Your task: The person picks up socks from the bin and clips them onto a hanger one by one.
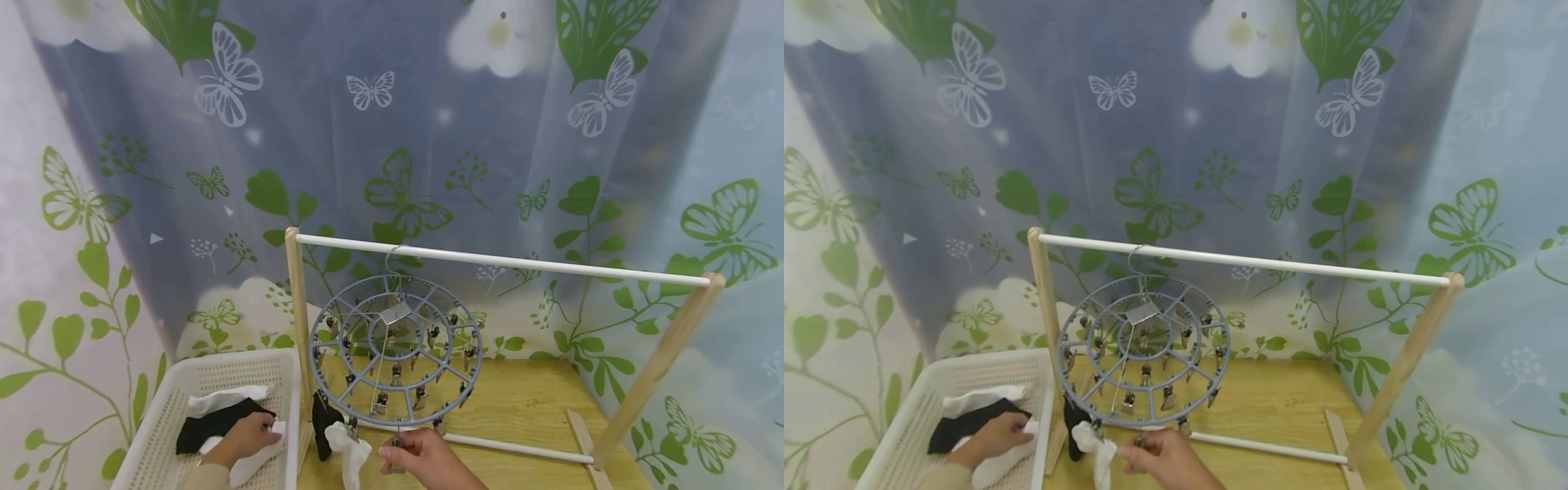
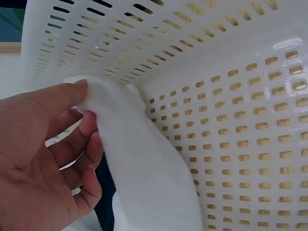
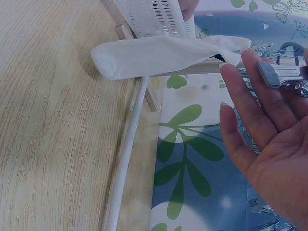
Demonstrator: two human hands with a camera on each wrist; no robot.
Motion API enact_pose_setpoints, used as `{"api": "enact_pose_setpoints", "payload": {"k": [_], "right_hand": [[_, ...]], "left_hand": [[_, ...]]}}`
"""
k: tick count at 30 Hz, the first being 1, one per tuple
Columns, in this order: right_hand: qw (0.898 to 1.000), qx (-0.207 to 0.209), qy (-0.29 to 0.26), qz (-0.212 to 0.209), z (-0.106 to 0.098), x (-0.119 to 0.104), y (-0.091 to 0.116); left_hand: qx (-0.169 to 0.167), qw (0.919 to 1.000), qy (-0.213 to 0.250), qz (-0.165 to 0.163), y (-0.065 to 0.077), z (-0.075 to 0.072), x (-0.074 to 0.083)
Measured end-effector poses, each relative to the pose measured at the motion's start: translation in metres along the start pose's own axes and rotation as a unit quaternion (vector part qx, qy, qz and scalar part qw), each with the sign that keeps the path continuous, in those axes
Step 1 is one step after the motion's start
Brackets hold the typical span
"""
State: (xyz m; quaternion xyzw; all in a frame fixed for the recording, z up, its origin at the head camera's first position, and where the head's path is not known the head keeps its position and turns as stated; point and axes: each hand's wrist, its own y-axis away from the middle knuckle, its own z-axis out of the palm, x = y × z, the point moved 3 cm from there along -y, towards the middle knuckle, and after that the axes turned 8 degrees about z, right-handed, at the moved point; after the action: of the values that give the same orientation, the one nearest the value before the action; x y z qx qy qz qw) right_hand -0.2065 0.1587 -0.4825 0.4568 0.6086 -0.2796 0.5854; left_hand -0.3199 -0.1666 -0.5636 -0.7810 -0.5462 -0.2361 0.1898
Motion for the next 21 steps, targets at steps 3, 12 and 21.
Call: {"api": "enact_pose_setpoints", "payload": {"k": [3,12,21], "right_hand": [[1.000,0.002,-0.001,0.003,-0.001,0.002,-0.001],[1.000,0.005,0.000,-0.001,-0.001,-0.001,0.001],[1.000,0.000,0.003,-0.011,0.000,-0.002,0.004]], "left_hand": [[0.004,0.9999,-0.015,0.002,0.002,-0.003,0.002],[-0.017,0.9985,-0.051,0.007,0.007,-0.017,0.017],[-0.026,0.9975,-0.065,0.012,0.016,-0.032,0.031]]}}
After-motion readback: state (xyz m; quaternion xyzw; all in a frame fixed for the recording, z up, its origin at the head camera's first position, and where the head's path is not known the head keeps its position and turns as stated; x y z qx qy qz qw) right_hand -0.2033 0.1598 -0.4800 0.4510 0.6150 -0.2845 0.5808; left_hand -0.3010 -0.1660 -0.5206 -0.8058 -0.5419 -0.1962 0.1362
